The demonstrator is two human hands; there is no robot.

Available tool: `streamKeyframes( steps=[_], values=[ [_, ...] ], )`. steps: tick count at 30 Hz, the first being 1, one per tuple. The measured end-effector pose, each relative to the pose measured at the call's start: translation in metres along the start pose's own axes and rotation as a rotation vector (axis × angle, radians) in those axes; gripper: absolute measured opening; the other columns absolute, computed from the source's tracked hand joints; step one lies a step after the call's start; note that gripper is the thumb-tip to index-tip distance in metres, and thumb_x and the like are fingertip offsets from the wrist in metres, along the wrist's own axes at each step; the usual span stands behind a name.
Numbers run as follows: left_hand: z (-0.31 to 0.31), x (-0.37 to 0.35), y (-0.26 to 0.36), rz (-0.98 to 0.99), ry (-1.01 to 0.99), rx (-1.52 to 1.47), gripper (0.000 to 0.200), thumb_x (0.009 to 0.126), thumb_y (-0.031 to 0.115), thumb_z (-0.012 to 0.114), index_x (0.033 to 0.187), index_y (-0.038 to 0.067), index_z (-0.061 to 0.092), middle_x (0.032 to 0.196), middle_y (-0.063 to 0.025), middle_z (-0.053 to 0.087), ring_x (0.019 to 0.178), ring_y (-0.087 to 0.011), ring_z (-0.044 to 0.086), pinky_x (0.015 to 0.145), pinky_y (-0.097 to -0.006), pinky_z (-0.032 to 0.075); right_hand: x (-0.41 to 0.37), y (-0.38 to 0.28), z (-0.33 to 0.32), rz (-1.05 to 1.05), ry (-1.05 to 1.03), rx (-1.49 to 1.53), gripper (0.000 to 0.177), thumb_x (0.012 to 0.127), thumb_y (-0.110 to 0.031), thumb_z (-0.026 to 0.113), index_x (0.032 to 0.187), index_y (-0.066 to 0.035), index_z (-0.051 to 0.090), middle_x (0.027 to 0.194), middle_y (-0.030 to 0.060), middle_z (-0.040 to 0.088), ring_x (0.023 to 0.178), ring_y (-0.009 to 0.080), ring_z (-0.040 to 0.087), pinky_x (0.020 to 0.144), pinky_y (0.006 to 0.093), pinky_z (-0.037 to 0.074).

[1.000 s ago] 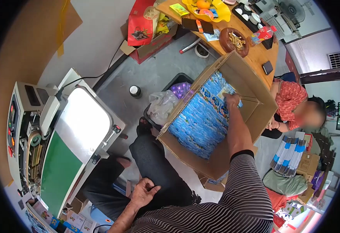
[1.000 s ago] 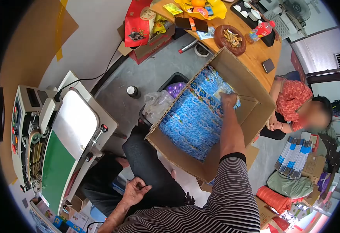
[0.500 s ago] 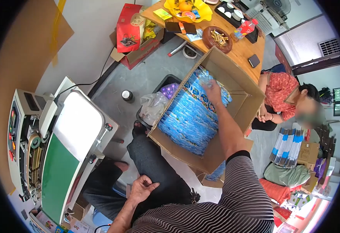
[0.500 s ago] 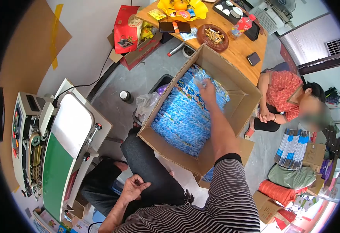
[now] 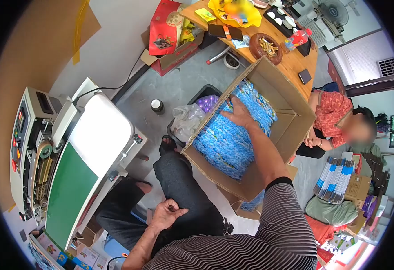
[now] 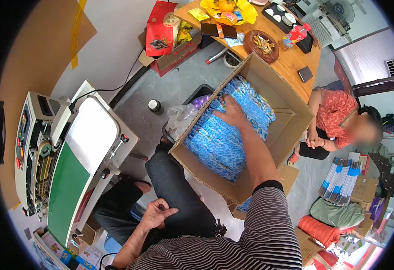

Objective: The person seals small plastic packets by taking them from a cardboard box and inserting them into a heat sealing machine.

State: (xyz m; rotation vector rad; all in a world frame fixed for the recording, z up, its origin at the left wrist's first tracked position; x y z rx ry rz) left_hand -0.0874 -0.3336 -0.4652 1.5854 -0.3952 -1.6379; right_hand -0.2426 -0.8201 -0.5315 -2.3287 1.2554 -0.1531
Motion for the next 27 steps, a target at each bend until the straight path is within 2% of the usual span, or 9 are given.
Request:
streamKeyframes(
  steps=[2,6,7,10,15,18,22,27],
  values=[
    [0.001,0.004,-0.007,0.019,-0.02,-0.019,0.036,0.084,0.003,0.086,0.075,0.011,0.053,0.071,0.0077,0.053,0.064,-0.0019,0.044,0.057,-0.0214,0.04,0.001,-0.025,0.001,0.017,-0.111,-0.152,0.089,0.08,-0.043,0.079,0.15,-0.002,0.042,0.146,0.0243,0.051,0.134,0.0407,0.052,0.113,0.0456,0.044],
    [-0.004,0.006,-0.01,0.013,-0.018,-0.028,0.036,0.084,0.002,0.086,0.075,0.011,0.053,0.074,0.008,0.053,0.066,-0.002,0.045,0.059,-0.0212,0.041,0.01,-0.026,0.011,0.077,-0.081,-0.295,0.089,0.08,-0.046,0.078,0.15,-0.003,0.043,0.147,0.0212,0.051,0.133,0.0385,0.052,0.112,0.0454,0.045],
    [-0.003,0.006,-0.011,0.007,-0.021,-0.029,0.036,0.083,0.001,0.086,0.075,0.011,0.053,0.074,0.0082,0.053,0.067,-0.002,0.045,0.06,-0.0211,0.042,0.012,-0.023,0.009,0.076,-0.084,-0.296,0.089,0.08,-0.046,0.078,0.15,-0.003,0.043,0.147,0.0212,0.051,0.133,0.0385,0.052,0.112,0.0454,0.045],
    [-0.003,0.005,0.0,-0.016,-0.033,-0.049,0.036,0.083,0.001,0.086,0.074,0.011,0.053,0.073,0.0082,0.053,0.066,-0.002,0.044,0.059,-0.0213,0.041,0.018,-0.005,0.007,-0.005,-0.271,-0.075,0.085,0.082,-0.042,0.076,0.15,-0.004,0.043,0.148,0.0197,0.052,0.133,0.0386,0.053,0.11,0.0465,0.047],
    [-0.003,0.008,-0.005,0.019,-0.055,-0.007,0.038,0.083,0.001,0.087,0.071,0.011,0.052,0.07,0.0082,0.052,0.064,-0.0019,0.045,0.058,-0.022,0.041,0.016,-0.021,-0.003,-0.007,-0.275,-0.062,0.079,0.085,-0.038,0.071,0.151,-0.004,0.043,0.145,0.0207,0.055,0.131,0.0395,0.055,0.108,0.0468,0.048],
    [-0.003,0.007,0.002,0.005,-0.051,-0.016,0.038,0.082,0.001,0.087,0.07,0.01,0.052,0.068,0.0081,0.052,0.064,-0.0019,0.045,0.058,-0.0222,0.041,0.013,-0.039,0.001,0.057,-0.182,-0.412,0.069,0.089,-0.035,0.065,0.148,-0.003,0.046,0.139,0.0218,0.059,0.127,0.0373,0.059,0.106,0.0454,0.049],
    [-0.004,0.007,0.002,0.009,-0.046,-0.02,0.038,0.082,0.002,0.088,0.069,0.01,0.052,0.068,0.008,0.053,0.063,-0.0019,0.045,0.057,-0.0224,0.041,0.014,-0.039,0.012,0.041,-0.156,-0.484,0.058,0.094,-0.033,0.06,0.143,-0.003,0.051,0.135,0.0222,0.061,0.119,0.0376,0.063,0.1,0.0479,0.052],
    [-0.007,0.005,0.008,-0.015,-0.022,0.013,0.038,0.081,0.002,0.088,0.069,0.01,0.053,0.067,0.0078,0.054,0.063,-0.002,0.045,0.056,-0.0224,0.04,0.018,-0.016,-0.01,0.19,-0.122,-0.278,0.051,0.097,-0.033,0.058,0.138,-0.003,0.053,0.128,0.0229,0.064,0.111,0.04,0.067,0.091,0.0517,0.055]
  ],
)
Point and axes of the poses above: each hand's wrist, its own x-axis towards the middle knuckle, its own z-axis out of the palm, y = z × x, the point moved 6 cm from there along x, towards the middle knuckle
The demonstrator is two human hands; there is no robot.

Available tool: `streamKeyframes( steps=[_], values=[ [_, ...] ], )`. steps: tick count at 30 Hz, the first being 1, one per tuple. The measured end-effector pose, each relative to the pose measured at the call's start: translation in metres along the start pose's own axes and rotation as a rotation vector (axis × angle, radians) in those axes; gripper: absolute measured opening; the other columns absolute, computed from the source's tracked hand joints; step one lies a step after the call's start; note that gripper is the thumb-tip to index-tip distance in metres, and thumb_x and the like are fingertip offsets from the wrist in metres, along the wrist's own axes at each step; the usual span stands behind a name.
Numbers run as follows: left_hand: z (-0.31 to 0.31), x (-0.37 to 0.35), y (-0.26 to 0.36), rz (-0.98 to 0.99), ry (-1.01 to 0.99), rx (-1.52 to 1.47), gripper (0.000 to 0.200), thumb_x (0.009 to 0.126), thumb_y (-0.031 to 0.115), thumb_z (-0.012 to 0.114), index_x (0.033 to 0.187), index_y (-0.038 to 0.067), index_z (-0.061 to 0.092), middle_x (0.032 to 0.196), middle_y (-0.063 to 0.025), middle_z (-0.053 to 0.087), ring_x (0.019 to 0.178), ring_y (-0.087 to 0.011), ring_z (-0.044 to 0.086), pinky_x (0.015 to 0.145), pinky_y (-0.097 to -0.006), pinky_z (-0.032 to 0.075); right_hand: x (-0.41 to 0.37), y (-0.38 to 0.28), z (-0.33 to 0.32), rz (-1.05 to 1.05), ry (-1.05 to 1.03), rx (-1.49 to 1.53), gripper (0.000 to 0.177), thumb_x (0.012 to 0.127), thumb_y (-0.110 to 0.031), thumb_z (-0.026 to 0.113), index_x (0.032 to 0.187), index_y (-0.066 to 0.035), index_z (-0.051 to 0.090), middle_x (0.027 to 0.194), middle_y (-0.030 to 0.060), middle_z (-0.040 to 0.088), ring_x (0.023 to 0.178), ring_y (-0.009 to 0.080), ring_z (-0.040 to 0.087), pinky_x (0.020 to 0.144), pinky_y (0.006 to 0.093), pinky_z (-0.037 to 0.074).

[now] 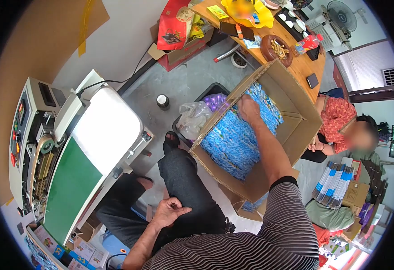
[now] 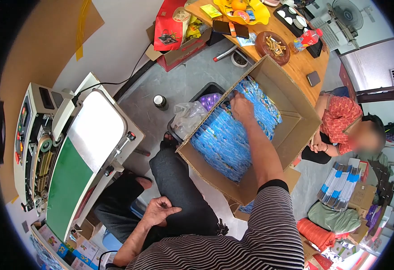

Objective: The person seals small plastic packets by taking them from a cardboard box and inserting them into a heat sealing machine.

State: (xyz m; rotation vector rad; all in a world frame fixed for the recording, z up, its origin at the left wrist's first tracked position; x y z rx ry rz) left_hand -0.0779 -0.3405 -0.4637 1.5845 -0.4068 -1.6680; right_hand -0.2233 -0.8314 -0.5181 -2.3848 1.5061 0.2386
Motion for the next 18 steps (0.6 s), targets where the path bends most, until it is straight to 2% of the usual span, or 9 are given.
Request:
streamKeyframes(
  steps=[3,8,11,16,18],
  values=[
    [0.001,0.001,0.002,0.024,-0.018,0.009,0.038,0.081,0.002,0.088,0.069,0.01,0.054,0.067,0.0077,0.054,0.062,-0.0021,0.045,0.056,-0.0225,0.041,-0.001,0.003,-0.006,-0.07,0.247,0.064,0.05,0.098,-0.035,0.058,0.135,-0.003,0.054,0.122,0.0242,0.066,0.102,0.0427,0.069,0.085,0.0531,0.057],
    [-0.001,0.004,-0.002,0.02,-0.029,-0.052,0.037,0.08,0.007,0.09,0.067,0.009,0.055,0.066,0.008,0.054,0.061,-0.0022,0.045,0.054,-0.0227,0.038,-0.003,-0.016,0.01,-0.142,0.211,-0.155,0.053,0.095,-0.039,0.063,0.133,-0.003,0.055,0.118,0.0238,0.068,0.1,0.0418,0.07,0.086,0.0522,0.057],
    [-0.003,0.002,0.001,0.025,-0.018,-0.039,0.037,0.081,0.006,0.09,0.067,0.009,0.055,0.066,0.0079,0.054,0.061,-0.0021,0.045,0.054,-0.0229,0.038,0.012,-0.008,0.019,-0.032,0.002,-0.223,0.054,0.089,-0.04,0.072,0.127,-0.003,0.06,0.117,0.0231,0.069,0.1,0.0415,0.071,0.085,0.0516,0.058],
    [-0.002,0.006,-0.002,0.019,-0.045,-0.054,0.037,0.08,0.006,0.09,0.067,0.009,0.056,0.065,0.0078,0.055,0.061,-0.002,0.046,0.054,-0.0231,0.039,0.028,-0.006,0.012,0.029,-0.042,-0.176,0.054,0.082,-0.037,0.078,0.12,-0.003,0.063,0.113,0.0232,0.07,0.101,0.0417,0.071,0.085,0.0512,0.058],
    [-0.003,0.006,-0.003,0.013,-0.057,-0.052,0.036,0.08,0.006,0.09,0.067,0.009,0.056,0.065,0.0077,0.055,0.061,-0.0019,0.046,0.054,-0.0231,0.039,0.027,-0.007,0.007,0.114,0.024,-0.071,0.054,0.08,-0.036,0.079,0.119,-0.002,0.064,0.111,0.0244,0.071,0.1,0.042,0.071,0.085,0.0508,0.059]
  ],
)
Point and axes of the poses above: each hand's wrist, its own x-axis towards the middle knuckle, its own z-axis out of the palm, y = z × x, the point moved 6 cm from there along x, towards the middle knuckle
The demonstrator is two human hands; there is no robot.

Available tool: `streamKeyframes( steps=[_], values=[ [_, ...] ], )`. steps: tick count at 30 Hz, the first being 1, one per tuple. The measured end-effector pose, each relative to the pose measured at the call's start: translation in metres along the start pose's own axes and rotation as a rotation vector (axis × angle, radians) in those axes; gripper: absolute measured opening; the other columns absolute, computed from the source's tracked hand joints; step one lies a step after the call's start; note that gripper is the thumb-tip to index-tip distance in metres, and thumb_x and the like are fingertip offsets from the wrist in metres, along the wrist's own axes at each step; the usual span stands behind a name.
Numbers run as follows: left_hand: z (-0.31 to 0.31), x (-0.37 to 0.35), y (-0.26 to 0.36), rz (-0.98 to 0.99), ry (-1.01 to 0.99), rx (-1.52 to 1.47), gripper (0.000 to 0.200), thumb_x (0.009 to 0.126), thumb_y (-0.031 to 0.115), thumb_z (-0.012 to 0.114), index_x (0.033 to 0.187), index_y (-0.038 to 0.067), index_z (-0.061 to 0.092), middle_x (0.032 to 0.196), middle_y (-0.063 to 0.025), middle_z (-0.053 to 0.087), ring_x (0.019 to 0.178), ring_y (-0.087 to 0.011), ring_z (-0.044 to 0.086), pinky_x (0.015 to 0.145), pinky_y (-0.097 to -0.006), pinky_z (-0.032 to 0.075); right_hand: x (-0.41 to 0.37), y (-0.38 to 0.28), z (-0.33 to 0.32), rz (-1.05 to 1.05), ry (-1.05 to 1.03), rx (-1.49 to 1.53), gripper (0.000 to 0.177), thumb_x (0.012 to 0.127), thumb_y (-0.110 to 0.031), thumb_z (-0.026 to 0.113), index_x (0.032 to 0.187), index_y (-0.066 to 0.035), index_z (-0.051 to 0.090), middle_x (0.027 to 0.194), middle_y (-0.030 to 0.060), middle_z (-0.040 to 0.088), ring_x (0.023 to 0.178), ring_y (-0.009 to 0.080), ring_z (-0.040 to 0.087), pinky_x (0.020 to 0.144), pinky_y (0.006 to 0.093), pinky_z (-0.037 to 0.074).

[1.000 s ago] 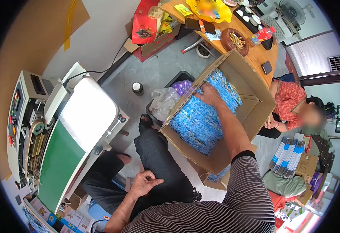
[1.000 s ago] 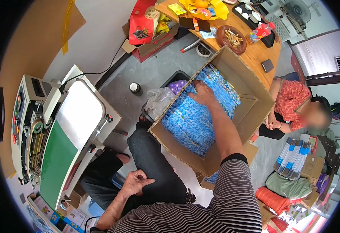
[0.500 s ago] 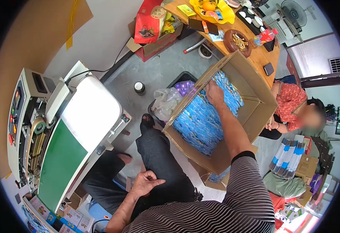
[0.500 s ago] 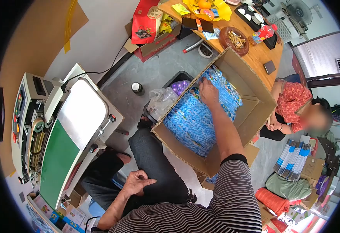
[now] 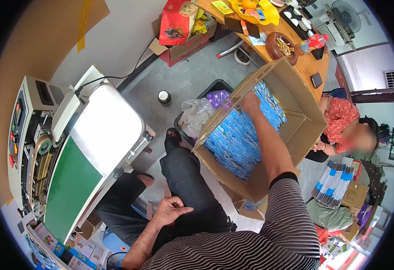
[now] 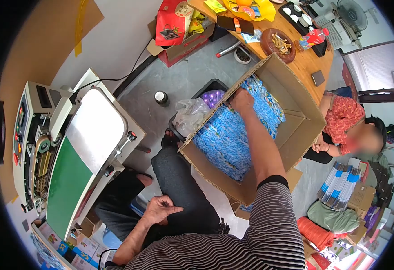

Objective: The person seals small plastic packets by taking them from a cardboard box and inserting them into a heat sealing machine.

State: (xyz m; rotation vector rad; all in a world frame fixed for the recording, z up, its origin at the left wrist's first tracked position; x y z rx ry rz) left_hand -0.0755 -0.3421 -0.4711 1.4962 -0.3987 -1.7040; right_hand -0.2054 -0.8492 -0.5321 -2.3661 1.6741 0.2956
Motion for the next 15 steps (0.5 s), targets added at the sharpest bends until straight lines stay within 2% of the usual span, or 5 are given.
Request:
streamKeyframes(
  steps=[2,4,6,9,15],
  values=[
    [0.0,0.001,-0.001,-0.006,-0.021,0.005,0.036,0.08,0.007,0.09,0.067,0.009,0.057,0.065,0.0074,0.056,0.062,-0.0018,0.047,0.055,-0.0229,0.039,0.002,0.007,0.005,0.046,0.033,0.052,0.054,0.079,-0.035,0.079,0.118,-0.002,0.065,0.11,0.0249,0.071,0.099,0.0422,0.071,0.085,0.0506,0.059],
    [-0.001,0.003,0.0,-0.005,-0.018,0.02,0.036,0.08,0.007,0.09,0.067,0.008,0.057,0.065,0.0073,0.056,0.062,-0.0019,0.047,0.055,-0.0229,0.04,0.009,0.011,0.032,-0.032,0.091,0.01,0.049,0.081,-0.031,0.078,0.118,-0.001,0.064,0.108,0.0267,0.071,0.097,0.0434,0.071,0.083,0.0511,0.059],
    [-0.003,0.001,-0.001,-0.005,-0.011,0.047,0.035,0.08,0.007,0.091,0.067,0.008,0.058,0.065,0.0071,0.057,0.062,-0.002,0.048,0.056,-0.0229,0.041,0.005,0.008,0.03,-0.082,0.122,-0.01,0.047,0.082,-0.029,0.077,0.117,0.0,0.064,0.106,0.0276,0.071,0.096,0.0441,0.071,0.082,0.0513,0.058],
    [-0.003,-0.003,-0.001,0.028,-0.016,-0.023,0.034,0.08,0.008,0.09,0.068,0.008,0.058,0.066,0.007,0.057,0.062,-0.0021,0.049,0.057,-0.023,0.041,-0.004,0.017,0.007,-0.1,0.182,0.11,0.04,0.086,-0.022,0.074,0.116,0.003,0.062,0.103,0.0303,0.07,0.093,0.0451,0.071,0.08,0.0524,0.057],
    [0.002,-0.009,-0.001,0.018,-0.029,0.005,0.031,0.083,0.009,0.088,0.07,0.007,0.06,0.066,0.0072,0.058,0.062,-0.0026,0.05,0.057,-0.0231,0.042,-0.065,0.019,-0.058,-0.204,0.224,0.379,0.04,0.09,-0.02,0.073,0.118,0.005,0.06,0.098,0.0306,0.07,0.09,0.0452,0.071,0.078,0.051,0.056]
  ],
)
Point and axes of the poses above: each hand's wrist, its own x-axis towards the middle knuckle, its own z-axis out of the palm, y = z × x, the point moved 6 cm from there along x, towards the middle knuckle
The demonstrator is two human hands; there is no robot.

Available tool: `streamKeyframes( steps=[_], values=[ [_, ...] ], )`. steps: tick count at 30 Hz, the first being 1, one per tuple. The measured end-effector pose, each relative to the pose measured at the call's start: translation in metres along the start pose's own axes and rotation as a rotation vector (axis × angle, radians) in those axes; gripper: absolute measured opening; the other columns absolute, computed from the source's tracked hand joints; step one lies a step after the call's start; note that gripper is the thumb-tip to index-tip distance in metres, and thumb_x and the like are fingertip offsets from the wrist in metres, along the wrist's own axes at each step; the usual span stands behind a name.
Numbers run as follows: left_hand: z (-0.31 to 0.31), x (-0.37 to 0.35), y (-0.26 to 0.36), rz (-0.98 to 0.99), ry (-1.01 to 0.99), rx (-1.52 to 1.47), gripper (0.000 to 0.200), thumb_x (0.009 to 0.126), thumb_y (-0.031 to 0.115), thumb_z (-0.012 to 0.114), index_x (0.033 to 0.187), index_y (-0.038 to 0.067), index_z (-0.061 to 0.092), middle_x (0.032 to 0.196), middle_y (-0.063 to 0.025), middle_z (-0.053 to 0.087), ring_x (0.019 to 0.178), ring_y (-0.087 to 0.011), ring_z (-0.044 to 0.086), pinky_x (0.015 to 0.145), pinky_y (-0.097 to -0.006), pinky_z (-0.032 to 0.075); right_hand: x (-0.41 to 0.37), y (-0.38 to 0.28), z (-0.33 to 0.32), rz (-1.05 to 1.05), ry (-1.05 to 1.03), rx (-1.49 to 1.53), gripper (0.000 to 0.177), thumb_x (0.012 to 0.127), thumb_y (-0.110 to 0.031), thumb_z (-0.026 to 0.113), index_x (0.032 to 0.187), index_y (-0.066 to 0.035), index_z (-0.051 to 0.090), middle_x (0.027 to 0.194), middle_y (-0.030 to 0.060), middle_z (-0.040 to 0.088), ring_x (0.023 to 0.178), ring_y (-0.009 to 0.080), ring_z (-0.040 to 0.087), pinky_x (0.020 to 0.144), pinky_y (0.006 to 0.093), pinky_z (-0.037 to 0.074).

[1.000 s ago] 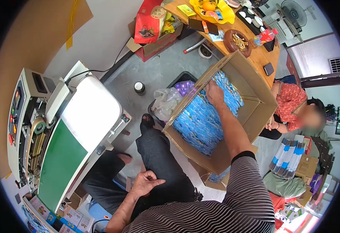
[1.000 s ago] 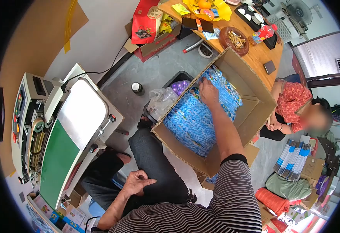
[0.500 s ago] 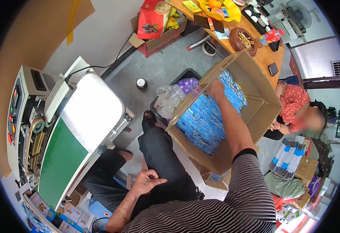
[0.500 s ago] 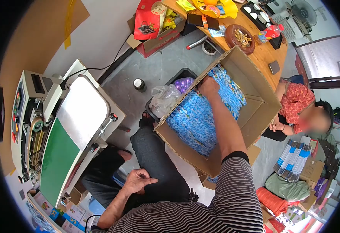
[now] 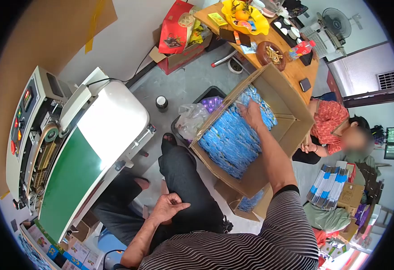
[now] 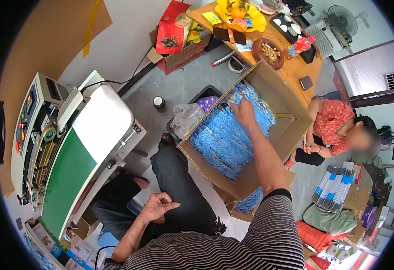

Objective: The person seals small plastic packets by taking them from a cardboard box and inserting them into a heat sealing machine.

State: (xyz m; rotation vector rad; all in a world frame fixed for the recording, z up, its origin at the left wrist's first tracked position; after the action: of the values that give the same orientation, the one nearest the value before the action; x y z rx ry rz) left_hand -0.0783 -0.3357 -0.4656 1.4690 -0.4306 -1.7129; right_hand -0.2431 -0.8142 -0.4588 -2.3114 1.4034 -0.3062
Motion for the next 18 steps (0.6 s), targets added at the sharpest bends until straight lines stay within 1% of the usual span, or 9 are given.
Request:
streamKeyframes(
  steps=[3,6,7,10,11,12,14,15,18],
  values=[
    [0.0,-0.003,0.003,-0.023,0.005,0.151,0.028,0.087,0.01,0.085,0.073,0.007,0.06,0.067,0.0074,0.058,0.062,-0.0024,0.05,0.058,-0.023,0.042,-0.013,-0.014,-0.019,-0.008,-0.026,0.077,0.043,0.091,-0.023,0.074,0.121,0.005,0.06,0.098,0.0295,0.071,0.089,0.0445,0.071,0.078,0.0496,0.055],
    [0.0,-0.004,-0.003,0.047,0.029,0.12,0.024,0.089,0.009,0.083,0.077,0.006,0.062,0.069,0.0072,0.058,0.064,-0.0026,0.051,0.061,-0.023,0.043,-0.018,-0.02,-0.032,-0.147,0.12,0.168,0.042,0.091,-0.024,0.075,0.119,0.005,0.062,0.096,0.0275,0.072,0.087,0.045,0.07,0.078,0.0482,0.055],
    [0.0,-0.006,-0.003,0.08,0.04,0.103,0.022,0.09,0.009,0.082,0.079,0.006,0.063,0.07,0.0071,0.059,0.065,-0.0027,0.051,0.062,-0.023,0.044,-0.019,-0.02,-0.037,-0.155,0.125,0.169,0.042,0.091,-0.024,0.075,0.119,0.005,0.062,0.096,0.0275,0.072,0.087,0.045,0.07,0.078,0.0482,0.055],
    [0.0,-0.012,0.014,0.183,0.094,-0.003,0.016,0.091,0.008,0.081,0.086,0.005,0.065,0.075,0.0066,0.06,0.07,-0.0032,0.054,0.068,-0.0226,0.046,-0.025,-0.033,-0.058,-0.105,0.046,0.119,0.038,0.091,-0.025,0.077,0.113,0.005,0.066,0.093,0.0216,0.073,0.083,0.0345,0.073,0.075,0.0431,0.055],
    [0.0,-0.014,0.022,0.229,0.117,-0.057,0.014,0.091,0.008,0.08,0.09,0.005,0.066,0.077,0.0064,0.06,0.073,-0.0035,0.055,0.071,-0.0225,0.047,-0.03,-0.044,-0.071,-0.112,0.052,0.115,0.038,0.091,-0.025,0.077,0.113,0.005,0.066,0.093,0.0216,0.073,0.083,0.0345,0.073,0.075,0.0431,0.055],
    [0.002,-0.015,0.029,0.238,0.115,-0.06,0.014,0.091,0.008,0.08,0.09,0.005,0.066,0.077,0.0064,0.06,0.073,-0.0035,0.055,0.071,-0.0225,0.047,-0.037,-0.053,-0.079,-0.082,-0.071,0.215,0.037,0.091,-0.024,0.077,0.114,0.004,0.067,0.093,0.0172,0.074,0.083,0.0277,0.071,0.075,0.0399,0.055],
    [0.0,-0.021,0.064,0.369,0.151,-0.124,0.016,0.091,0.007,0.08,0.1,0.004,0.067,0.089,0.0044,0.064,0.081,-0.0044,0.058,0.076,-0.0229,0.048,-0.06,-0.097,-0.103,-0.02,-0.321,0.414,0.035,0.093,-0.024,0.077,0.115,0.001,0.068,0.093,0.0083,0.074,0.084,0.014,0.068,0.075,0.0335,0.055],
    [-0.002,-0.025,0.085,0.435,0.17,-0.155,0.02,0.091,0.006,0.08,0.106,0.004,0.067,0.095,0.0035,0.065,0.085,-0.0049,0.059,0.079,-0.023,0.048,-0.068,-0.117,-0.118,-0.028,-0.317,0.411,0.035,0.093,-0.024,0.077,0.115,0.001,0.068,0.093,0.0083,0.074,0.084,0.014,0.068,0.075,0.0335,0.055],
    [0.002,-0.047,0.161,0.566,0.256,-0.008,0.057,0.082,0.014,0.088,0.131,0.004,0.059,0.119,-0.0047,0.065,0.104,-0.0121,0.061,0.091,-0.03,0.051,-0.111,-0.177,-0.128,-0.062,-0.735,0.031,0.034,0.094,-0.027,0.076,0.113,0.0,0.069,0.089,0.0047,0.072,0.079,0.0101,0.065,0.07,0.0308,0.053]
  ],
)
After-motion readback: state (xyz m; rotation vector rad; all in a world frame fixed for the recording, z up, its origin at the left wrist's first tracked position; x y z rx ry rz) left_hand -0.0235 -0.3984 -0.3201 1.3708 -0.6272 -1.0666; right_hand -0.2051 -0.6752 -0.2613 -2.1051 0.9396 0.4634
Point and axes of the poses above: each hand's wrist, its own x-axis towards the middle knuckle, its own z-axis out of the palm, y = z × x, the point moved 6 cm from there along x, towards the middle knuckle
